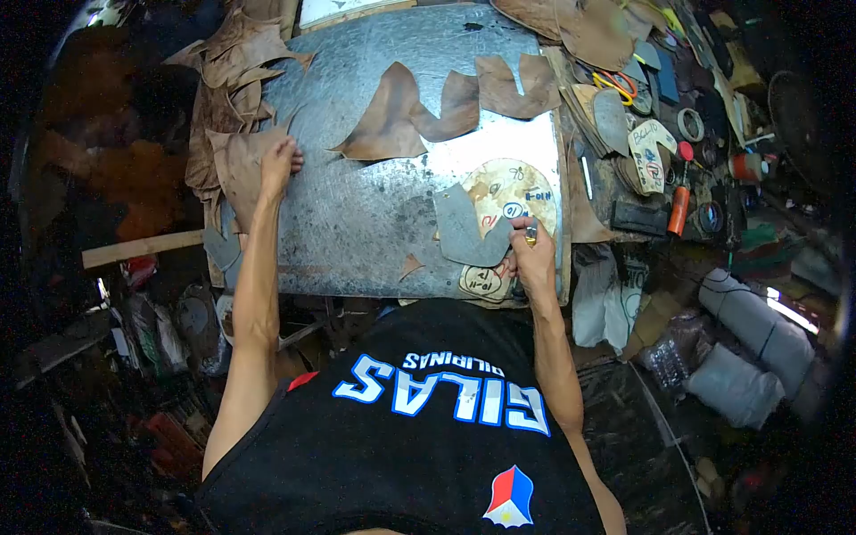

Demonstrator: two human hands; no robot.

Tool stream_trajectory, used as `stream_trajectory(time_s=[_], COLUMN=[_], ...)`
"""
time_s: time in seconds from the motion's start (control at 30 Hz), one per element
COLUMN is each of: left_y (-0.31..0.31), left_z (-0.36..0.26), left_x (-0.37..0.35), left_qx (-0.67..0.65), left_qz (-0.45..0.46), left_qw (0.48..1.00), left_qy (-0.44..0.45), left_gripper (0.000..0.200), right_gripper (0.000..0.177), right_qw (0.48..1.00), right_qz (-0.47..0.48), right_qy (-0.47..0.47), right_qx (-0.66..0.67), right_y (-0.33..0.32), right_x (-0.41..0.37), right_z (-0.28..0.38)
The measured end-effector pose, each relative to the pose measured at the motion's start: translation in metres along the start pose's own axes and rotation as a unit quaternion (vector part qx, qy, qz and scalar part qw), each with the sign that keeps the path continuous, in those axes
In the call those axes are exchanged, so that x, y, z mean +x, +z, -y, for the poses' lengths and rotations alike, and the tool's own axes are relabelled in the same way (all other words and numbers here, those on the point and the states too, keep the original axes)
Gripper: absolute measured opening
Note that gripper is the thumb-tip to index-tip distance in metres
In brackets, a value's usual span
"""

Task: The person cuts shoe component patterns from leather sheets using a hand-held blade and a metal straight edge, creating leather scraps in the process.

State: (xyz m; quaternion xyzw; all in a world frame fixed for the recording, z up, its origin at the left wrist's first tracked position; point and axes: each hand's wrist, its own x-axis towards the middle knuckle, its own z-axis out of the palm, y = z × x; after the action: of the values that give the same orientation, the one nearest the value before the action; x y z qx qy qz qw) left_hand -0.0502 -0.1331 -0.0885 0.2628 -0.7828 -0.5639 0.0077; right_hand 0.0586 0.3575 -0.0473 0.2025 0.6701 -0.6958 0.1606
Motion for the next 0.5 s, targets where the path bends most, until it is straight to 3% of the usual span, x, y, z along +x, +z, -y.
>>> stream_trajectory(time_s=[0.2, 0.37, 0.5], left_y=[0.014, 0.024, 0.028], left_z=[0.013, 0.02, 0.015], left_x=[-0.037, -0.04, -0.044], left_qx=[-0.045, 0.059, 0.06], left_qz=[-0.008, -0.094, -0.106], left_qw=[0.998, 0.986, 0.98], left_qy=[0.045, 0.123, 0.156], left_gripper=[0.036, 0.032, 0.032], right_gripper=[0.016, 0.017, 0.017], right_qw=[1.0, 0.999, 1.0], right_qz=[-0.014, -0.009, -0.014], right_qy=[0.003, 0.011, -0.015], right_qx=[-0.012, -0.032, -0.006], right_y=[0.001, 0.0, -0.002], right_x=[-0.002, 0.0, 0.002], right_z=[0.001, -0.002, -0.009])
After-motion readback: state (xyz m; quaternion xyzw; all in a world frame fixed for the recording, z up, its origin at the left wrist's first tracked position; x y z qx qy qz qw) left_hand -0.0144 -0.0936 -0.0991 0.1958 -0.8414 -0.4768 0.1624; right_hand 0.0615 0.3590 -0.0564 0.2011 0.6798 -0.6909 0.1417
